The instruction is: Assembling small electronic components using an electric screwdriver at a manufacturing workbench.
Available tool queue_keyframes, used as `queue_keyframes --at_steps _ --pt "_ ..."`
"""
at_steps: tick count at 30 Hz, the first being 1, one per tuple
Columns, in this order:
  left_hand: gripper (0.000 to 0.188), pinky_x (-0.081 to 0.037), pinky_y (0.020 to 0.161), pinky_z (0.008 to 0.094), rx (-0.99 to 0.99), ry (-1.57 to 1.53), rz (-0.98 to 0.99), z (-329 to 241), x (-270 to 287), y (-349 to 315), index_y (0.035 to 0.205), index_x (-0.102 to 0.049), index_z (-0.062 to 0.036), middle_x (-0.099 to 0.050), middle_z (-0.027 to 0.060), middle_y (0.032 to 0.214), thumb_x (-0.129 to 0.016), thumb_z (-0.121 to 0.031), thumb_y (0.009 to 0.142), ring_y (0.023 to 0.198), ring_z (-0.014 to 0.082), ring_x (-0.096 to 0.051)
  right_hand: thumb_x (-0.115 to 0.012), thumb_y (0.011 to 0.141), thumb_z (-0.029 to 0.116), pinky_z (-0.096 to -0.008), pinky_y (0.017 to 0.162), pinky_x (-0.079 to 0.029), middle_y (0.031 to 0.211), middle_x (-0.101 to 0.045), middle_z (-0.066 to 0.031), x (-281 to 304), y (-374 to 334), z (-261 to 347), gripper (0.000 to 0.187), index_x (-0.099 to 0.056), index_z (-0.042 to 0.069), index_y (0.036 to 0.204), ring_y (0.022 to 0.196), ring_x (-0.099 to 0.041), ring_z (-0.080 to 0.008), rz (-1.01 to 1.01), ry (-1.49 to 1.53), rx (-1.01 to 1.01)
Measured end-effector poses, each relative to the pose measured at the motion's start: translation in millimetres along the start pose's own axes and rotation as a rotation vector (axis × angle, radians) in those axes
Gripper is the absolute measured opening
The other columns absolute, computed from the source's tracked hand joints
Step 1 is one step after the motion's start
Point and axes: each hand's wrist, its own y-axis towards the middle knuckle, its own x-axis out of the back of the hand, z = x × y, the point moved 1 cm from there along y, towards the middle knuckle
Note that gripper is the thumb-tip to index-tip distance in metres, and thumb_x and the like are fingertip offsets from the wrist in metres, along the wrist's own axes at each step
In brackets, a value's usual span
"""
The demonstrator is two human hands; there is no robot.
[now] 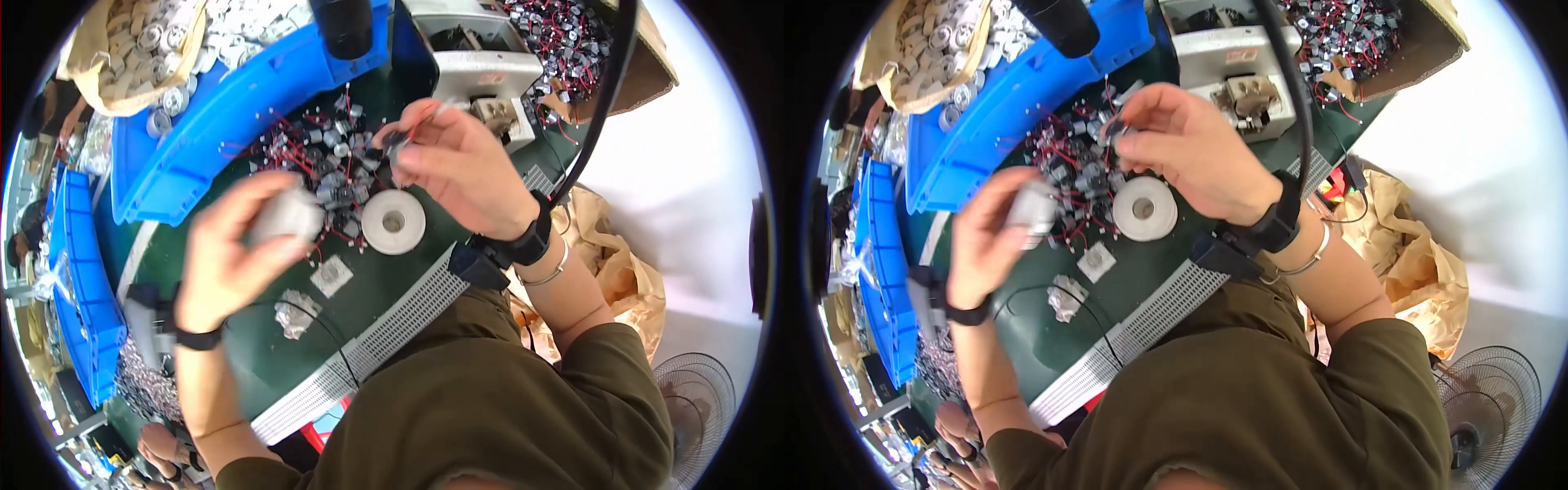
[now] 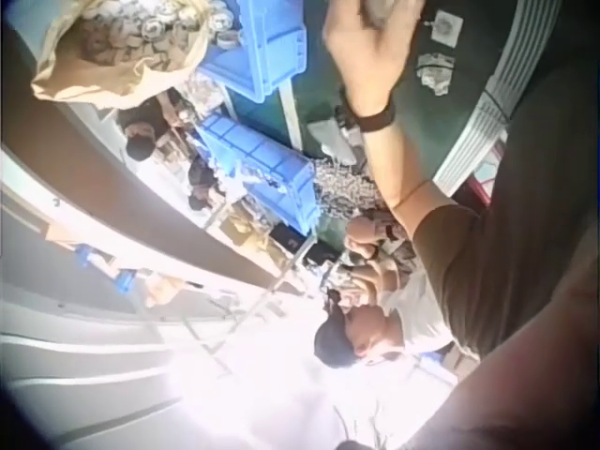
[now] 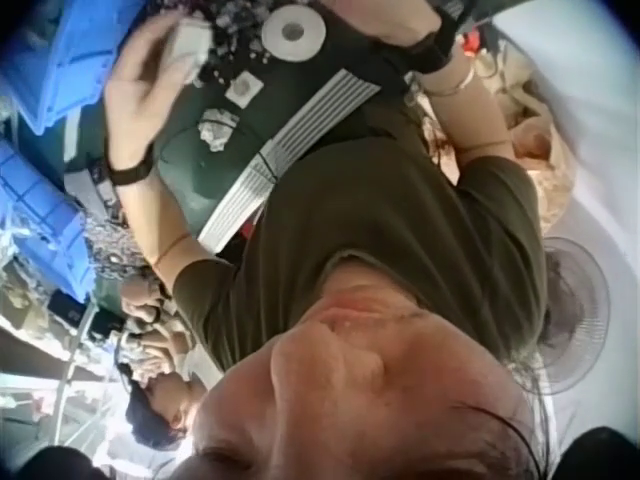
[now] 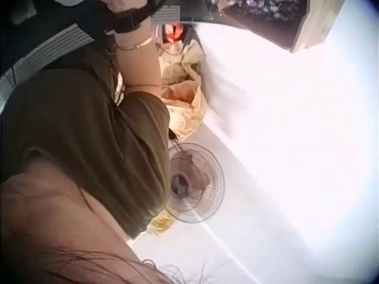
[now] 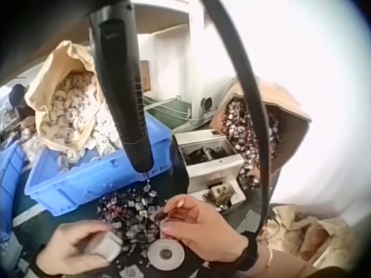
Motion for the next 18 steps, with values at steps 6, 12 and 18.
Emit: queue_keyframes --at_steps 6,12,18 --pt "0.052 -0.045 0.083 0.0416 -0.381 0.46 -0.133 28 -104 18 0.103 -0.062 -0.0042 -0.061 0.0117 0.102 -0.083 -0.026 0.06 0.094 0.0314 -0.056 -0.062 0.085 0.0 -0.0266 0.074 -0.051 0.098 -0.062 -0.0088 -3 -17 7 0.032 -0.055 0.001 0.115 0.08 -0.061 -0.0151 -0.137 -0.26 0.081" --pt "0.07 -0.04 0.089 0.0438 -0.313 0.475 -0.076 23 -106 10 0.116 -0.052 -0.0011 -0.057 0.015 0.106 -0.084 -0.023 0.057 0.102 0.0347 -0.052 -0.065 0.083 0.002 -0.0238 0.071 -0.051 0.093 -0.064 -0.0078 7 -28 13 0.026 -0.059 -0.003 0.108 0.078 -0.061 -0.0123 -0.104 -0.457 0.044" --pt "0.067 -0.044 0.085 0.0422 -0.149 0.235 -0.058 27 -98 6 0.119 -0.049 -0.0028 -0.057 0.0161 0.108 -0.081 -0.013 0.061 0.097 0.0355 -0.054 -0.066 0.078 -0.001 -0.0282 0.071 -0.051 0.089 -0.063 -0.0077 6 -23 11 0.026 -0.062 0.003 0.104 0.082 -0.062 -0.0171 0.285 -1.158 0.221"
